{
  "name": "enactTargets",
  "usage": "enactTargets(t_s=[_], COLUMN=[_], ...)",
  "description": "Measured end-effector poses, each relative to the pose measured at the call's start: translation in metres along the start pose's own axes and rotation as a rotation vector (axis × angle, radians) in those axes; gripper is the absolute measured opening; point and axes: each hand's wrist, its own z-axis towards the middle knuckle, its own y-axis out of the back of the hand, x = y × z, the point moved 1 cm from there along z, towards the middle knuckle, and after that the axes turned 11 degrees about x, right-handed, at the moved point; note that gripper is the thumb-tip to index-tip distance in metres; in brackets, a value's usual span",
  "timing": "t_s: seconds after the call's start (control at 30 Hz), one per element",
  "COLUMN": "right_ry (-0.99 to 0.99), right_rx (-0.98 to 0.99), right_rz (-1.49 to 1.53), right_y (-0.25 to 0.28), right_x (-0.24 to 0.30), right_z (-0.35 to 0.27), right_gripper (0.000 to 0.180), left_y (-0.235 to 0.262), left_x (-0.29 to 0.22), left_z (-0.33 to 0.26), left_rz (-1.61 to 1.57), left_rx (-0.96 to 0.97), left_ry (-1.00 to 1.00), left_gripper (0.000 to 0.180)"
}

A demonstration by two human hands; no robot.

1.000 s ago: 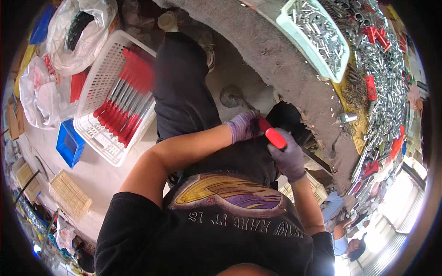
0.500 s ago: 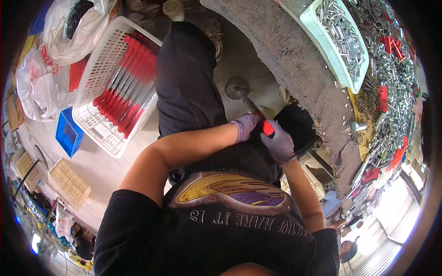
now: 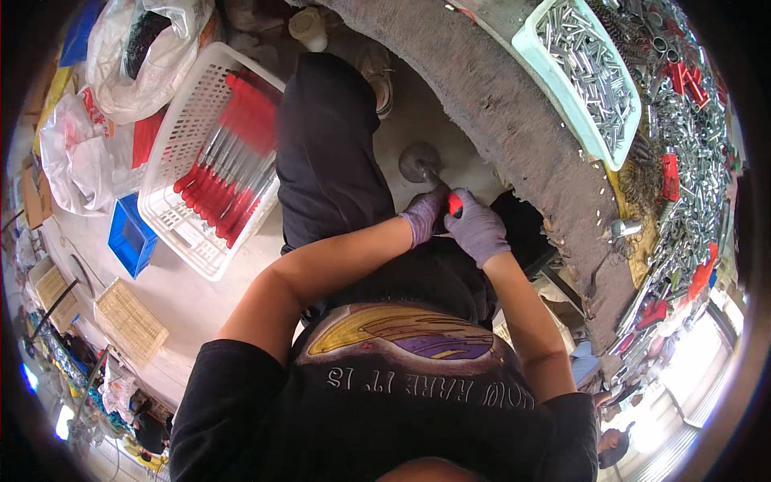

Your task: The person assembles tools by inserting metal pins and springs into metal cylinders, attaching handles to the tubes by hand, and placing the completed tools into a basket.

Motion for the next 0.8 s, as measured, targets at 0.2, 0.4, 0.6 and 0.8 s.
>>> enactTargets(t_s=[0.2,0.4,0.6,0.8], right_ry=[-0.065,0.024,-0.052,-0.029], right_rx=[0.024,-0.193,-0.281,-0.217], right_rz=[-0.14,-0.005,0.051,0.043], right_y=[-0.014,-0.033,-0.031,-0.021], right_x=[-0.014,-0.018,-0.029,-0.022], right_z=[0.013,0.032,0.05,0.058], right_gripper=[0.041,0.037,0.037,0.037], left_y=[-0.058,-0.096,-0.084,-0.069], left_x=[-0.013,-0.022,-0.036,-0.036], left_z=[-0.046,-0.064,-0.037,-0.027], left_rz=[1.29,2.093,2.106,2.384], left_rx=[-0.253,0.493,0.461,0.304], left_ry=[-0.749,-0.939,-0.95,-0.583], left_gripper=[0.028,0.034,0.027,0.031])
